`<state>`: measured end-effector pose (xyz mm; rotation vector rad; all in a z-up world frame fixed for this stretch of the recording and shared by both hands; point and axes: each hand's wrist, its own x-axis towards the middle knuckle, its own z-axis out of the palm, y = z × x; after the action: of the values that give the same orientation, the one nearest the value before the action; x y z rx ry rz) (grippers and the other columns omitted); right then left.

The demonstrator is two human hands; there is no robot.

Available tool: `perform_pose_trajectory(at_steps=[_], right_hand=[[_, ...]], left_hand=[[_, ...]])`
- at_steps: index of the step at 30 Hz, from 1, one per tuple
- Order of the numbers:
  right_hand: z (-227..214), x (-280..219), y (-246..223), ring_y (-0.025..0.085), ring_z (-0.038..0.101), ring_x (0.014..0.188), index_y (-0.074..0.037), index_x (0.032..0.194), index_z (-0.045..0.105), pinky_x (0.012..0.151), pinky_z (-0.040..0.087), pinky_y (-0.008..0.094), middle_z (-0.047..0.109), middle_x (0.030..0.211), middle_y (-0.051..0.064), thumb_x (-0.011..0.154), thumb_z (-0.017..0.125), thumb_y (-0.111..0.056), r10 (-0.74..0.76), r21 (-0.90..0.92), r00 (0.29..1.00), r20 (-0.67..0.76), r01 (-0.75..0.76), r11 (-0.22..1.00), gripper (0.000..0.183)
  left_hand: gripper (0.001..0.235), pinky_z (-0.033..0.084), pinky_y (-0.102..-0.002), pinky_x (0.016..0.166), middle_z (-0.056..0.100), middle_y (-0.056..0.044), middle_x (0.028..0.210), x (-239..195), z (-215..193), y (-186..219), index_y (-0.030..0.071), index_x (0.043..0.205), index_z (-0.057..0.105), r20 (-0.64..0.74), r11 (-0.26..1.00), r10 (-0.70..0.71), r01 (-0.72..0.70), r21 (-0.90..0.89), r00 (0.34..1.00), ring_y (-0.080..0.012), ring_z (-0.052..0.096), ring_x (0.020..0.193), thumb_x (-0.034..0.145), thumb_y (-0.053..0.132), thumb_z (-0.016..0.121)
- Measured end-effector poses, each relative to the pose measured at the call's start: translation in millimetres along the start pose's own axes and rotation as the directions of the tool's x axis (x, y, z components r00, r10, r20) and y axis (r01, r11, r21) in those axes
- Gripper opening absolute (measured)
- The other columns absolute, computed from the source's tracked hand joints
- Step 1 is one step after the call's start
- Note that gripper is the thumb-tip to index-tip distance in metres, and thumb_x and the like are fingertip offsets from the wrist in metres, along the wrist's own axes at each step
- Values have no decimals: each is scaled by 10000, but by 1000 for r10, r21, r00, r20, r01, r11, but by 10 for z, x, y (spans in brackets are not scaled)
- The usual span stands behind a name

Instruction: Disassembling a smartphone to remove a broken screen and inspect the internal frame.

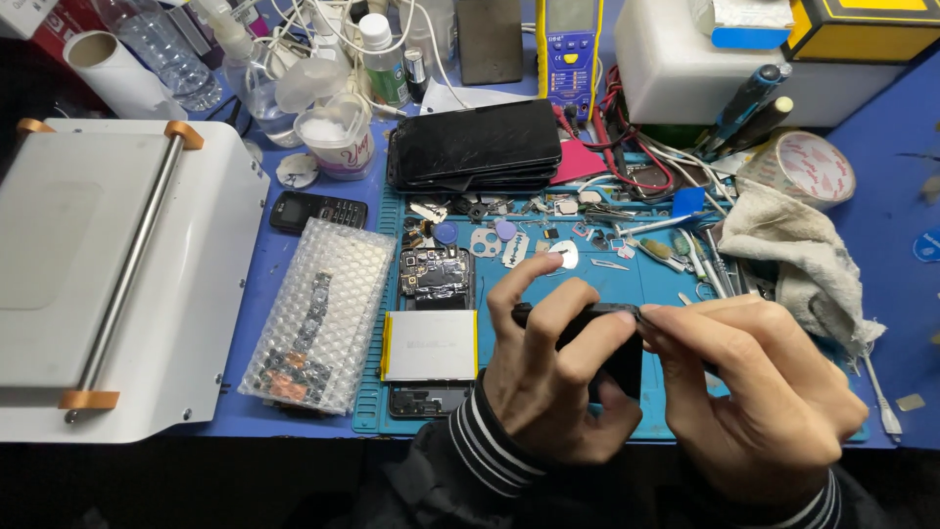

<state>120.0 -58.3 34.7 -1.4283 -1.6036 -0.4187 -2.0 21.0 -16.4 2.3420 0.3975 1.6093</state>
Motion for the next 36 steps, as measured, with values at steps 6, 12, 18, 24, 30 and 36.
perform_pose_trajectory(at_steps=[6,12,18,24,30,36], right_hand=[[-28,3,17,244,620,687,120,956,727,645,512,327,677,871,204,779,698,295,-12,35,999,30,11,999,251],[-48,-28,59,259,618,707,160,969,708,665,531,339,665,881,234,849,749,291,-30,21,999,26,29,999,182],[-67,-95,148,281,611,785,160,1016,715,734,528,364,654,942,236,901,795,278,13,-7,999,41,-13,1000,184],[-8,-31,192,251,621,729,144,1046,718,683,498,342,661,953,232,915,748,296,27,16,999,47,-27,1000,203],[51,58,206,229,614,716,134,1052,712,667,486,323,657,939,205,896,738,284,44,31,998,42,-46,998,218],[73,103,171,230,595,703,114,1025,730,663,492,333,656,903,183,861,758,246,44,-4,999,19,-44,999,212]], left_hand=[[652,324,-673,1222,551,-185,1224,16,-13,-50,94,1260,450,10,996,16,-15,-83,1000,-405,529,1163,656,71,696],[784,367,-586,1178,580,-223,1224,-18,-20,40,24,1321,280,0,994,-6,6,-106,1000,-339,620,1054,680,42,731],[727,440,-542,1100,530,-167,1292,12,-13,74,82,1275,304,18,992,-69,71,-105,997,-405,500,1185,692,57,738],[716,338,-537,1170,530,-166,1299,106,-40,36,54,1297,392,96,996,-67,73,-60,993,-358,501,1147,674,138,735],[702,317,-515,1163,567,-115,1263,183,-18,4,51,1275,390,106,993,-84,91,-69,991,-308,546,1138,656,148,705],[693,318,-498,1150,561,-83,1273,219,-29,0,70,1284,420,112,991,-96,105,-82,989,-279,532,1127,652,164,688]])
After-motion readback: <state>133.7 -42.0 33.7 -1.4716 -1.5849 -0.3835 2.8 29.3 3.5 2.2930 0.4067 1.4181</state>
